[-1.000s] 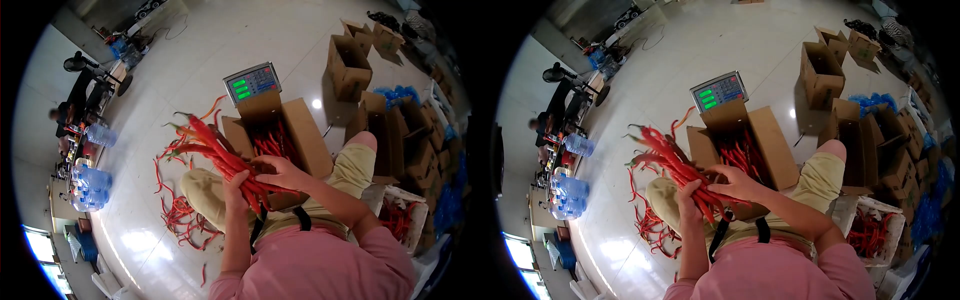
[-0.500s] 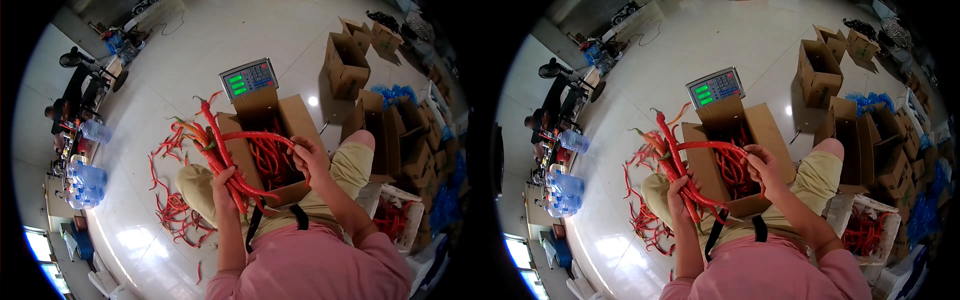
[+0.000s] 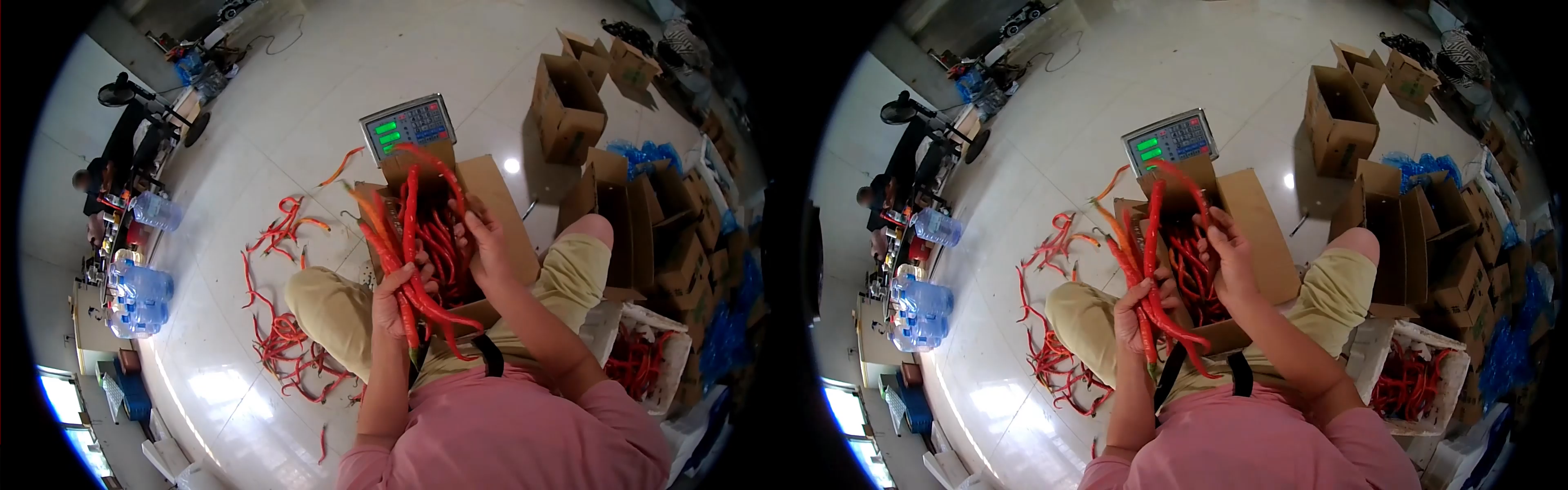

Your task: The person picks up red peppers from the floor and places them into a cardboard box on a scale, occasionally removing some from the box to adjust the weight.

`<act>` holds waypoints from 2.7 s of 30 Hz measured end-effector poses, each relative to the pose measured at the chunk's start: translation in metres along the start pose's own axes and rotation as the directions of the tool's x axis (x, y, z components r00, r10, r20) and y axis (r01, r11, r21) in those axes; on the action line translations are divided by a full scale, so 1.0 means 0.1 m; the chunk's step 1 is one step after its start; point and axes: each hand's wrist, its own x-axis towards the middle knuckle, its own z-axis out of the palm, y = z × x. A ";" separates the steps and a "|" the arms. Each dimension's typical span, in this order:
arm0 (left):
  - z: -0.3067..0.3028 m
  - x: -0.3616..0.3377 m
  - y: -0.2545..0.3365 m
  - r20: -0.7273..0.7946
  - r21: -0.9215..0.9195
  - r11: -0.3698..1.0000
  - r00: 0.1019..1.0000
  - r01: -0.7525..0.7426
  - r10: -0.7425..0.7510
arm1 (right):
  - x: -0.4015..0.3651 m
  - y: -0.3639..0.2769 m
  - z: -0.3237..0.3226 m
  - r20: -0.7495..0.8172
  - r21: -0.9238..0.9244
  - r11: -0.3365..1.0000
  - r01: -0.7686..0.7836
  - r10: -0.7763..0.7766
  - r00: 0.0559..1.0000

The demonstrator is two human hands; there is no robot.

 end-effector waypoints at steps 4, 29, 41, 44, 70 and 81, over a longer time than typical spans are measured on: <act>0.04 -0.16 0.18 -0.319 0.347 0.925 0.908 -0.157 0.274 | -0.12 -0.13 -0.22 0.011 -0.237 0.965 0.108 -0.109 0.994; 0.22 -0.22 0.13 -0.127 0.742 0.602 0.819 -0.296 0.559 | -0.12 -0.18 -0.05 0.173 -0.342 0.936 -0.090 0.156 0.972; 0.29 -0.11 0.04 -0.139 0.967 0.253 0.762 -0.034 0.633 | -0.29 -0.08 0.23 0.450 -0.537 0.838 0.096 0.189 0.873; -0.05 0.08 -0.15 0.170 0.977 0.003 0.799 -0.211 0.577 | -0.37 -0.03 0.43 0.419 -0.626 0.740 0.245 0.054 0.907; 0.27 -0.17 0.22 -0.017 0.600 0.623 0.771 -0.501 0.636 | 0.56 0.39 -0.30 0.116 -0.832 0.555 -0.013 0.197 0.973; 0.22 0.00 -0.22 -0.059 0.825 0.501 0.841 -0.262 0.537 | -0.11 0.02 0.30 0.351 -0.530 0.840 0.113 0.097 0.931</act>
